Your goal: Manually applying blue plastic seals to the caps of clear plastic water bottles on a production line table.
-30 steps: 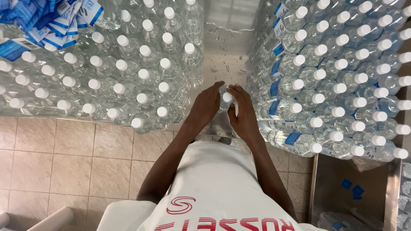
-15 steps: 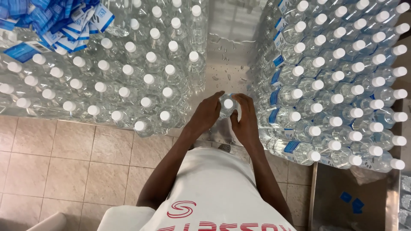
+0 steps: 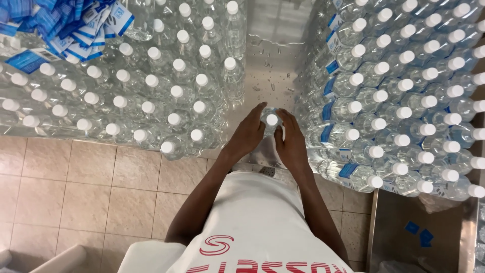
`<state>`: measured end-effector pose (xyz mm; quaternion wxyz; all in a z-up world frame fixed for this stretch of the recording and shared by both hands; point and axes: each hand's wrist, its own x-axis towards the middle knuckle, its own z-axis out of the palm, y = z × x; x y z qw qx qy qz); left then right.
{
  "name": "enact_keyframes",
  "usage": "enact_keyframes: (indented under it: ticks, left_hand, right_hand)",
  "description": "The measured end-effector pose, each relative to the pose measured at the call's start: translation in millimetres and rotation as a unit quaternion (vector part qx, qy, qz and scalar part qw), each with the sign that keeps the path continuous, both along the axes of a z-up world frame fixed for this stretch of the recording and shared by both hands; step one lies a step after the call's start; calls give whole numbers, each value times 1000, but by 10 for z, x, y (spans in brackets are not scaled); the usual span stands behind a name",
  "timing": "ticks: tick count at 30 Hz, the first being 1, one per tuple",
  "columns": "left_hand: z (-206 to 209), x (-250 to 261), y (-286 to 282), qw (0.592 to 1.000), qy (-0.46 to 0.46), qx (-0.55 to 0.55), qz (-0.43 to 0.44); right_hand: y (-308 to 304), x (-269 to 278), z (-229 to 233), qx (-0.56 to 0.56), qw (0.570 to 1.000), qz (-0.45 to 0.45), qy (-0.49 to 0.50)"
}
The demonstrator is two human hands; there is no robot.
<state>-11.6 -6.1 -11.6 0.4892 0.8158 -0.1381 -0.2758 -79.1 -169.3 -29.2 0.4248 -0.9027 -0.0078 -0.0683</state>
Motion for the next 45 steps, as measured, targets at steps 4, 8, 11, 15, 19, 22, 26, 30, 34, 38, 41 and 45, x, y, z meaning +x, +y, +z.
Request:
enact_keyframes:
  ticks: [4, 8, 11, 15, 19, 22, 26, 30, 34, 38, 41, 45]
  left_hand:
    - [-419, -2, -4, 999, -31, -19, 11]
    - [-601, -24, -69, 991, -95, -71, 56]
    - [-851, -85, -279, 988, -111, -63, 90]
    - [-839, 9, -339, 987, -131, -19, 87]
    - [-732, -9, -282, 991, -104, -32, 80]
    - [-878, -2, -335, 990, -106, -32, 85]
    - [-738, 16, -307, 991, -78, -49, 100]
    - [-677, 2, -315, 992, -58, -49, 105]
    - [-645, -39, -296, 987, -68, -72, 130]
    - [-559, -82, -320, 984, -63, -98, 135]
    - [-550, -107, -262, 982, -49, -105, 146]
    - [-867, -220, -250, 967, -149, -139, 152]
  right_hand:
    - [-55, 20, -107, 5, 1000, 8, 3]
    - [-69, 50, -82, 24, 1000, 11, 4]
    - [-130, -8, -171, -18, 998, 25, -47]
    - [-202, 79, -395, -11, 997, 42, -63]
    - [-136, 67, -211, 27, 999, 19, -17]
    - [-151, 53, -208, 38, 999, 16, -5]
    - [-140, 41, -165, 42, 999, 15, 11]
    - [-79, 31, -112, 56, 998, 3, 37]
    - [-80, 16, -105, 73, 995, -5, 63]
    - [-53, -4, 82, 47, 997, 13, 67]
    - [-88, 27, -112, 65, 995, 20, 66]
    - [-33, -32, 7, 82, 992, -2, 95]
